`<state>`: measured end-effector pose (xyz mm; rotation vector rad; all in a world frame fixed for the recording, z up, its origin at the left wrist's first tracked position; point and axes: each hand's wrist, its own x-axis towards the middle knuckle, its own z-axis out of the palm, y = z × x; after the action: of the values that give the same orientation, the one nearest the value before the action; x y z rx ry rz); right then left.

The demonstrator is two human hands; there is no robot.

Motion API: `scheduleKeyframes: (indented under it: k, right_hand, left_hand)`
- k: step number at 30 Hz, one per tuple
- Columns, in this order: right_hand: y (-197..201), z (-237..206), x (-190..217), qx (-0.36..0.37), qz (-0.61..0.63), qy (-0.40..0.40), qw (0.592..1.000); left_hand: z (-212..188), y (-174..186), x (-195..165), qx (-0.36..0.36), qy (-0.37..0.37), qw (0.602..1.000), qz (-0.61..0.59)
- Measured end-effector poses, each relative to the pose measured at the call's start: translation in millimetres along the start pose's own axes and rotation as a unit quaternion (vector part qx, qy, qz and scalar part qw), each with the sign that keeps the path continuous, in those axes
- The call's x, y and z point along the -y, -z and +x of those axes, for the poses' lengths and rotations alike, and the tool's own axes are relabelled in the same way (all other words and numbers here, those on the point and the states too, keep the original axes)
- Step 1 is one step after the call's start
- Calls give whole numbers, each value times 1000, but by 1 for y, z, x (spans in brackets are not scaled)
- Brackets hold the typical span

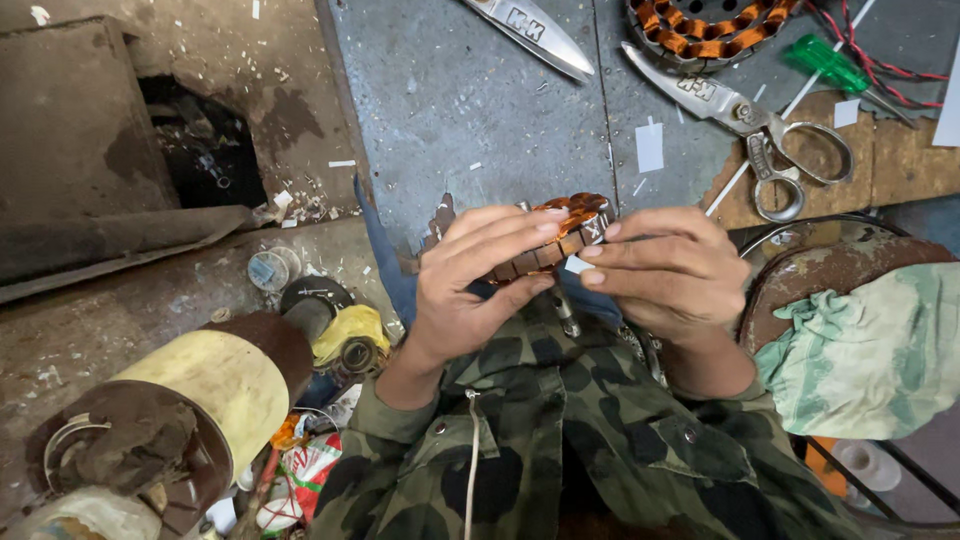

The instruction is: The person inserts white insulating spacers into the slots of a copper-wound motor stator, then uses a green-handled screwdriver to press them in. They also use scissors to trim a small piece of material and later light a match to briefly heat the stator's central shaft.

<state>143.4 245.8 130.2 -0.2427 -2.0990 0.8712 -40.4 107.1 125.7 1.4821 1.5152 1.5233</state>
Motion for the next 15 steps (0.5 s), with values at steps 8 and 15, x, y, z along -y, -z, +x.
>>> scheduleKeyframes:
  k: [8,15]
  right_hand:
    - [13,20,18,101,-139,83,982]
    - [15,23,22,112,-145,80,980]
  left_hand:
    - [1,2,-5,-5,46,998,-44]
    - [-2,-3,-9,-16,68,997,-32]
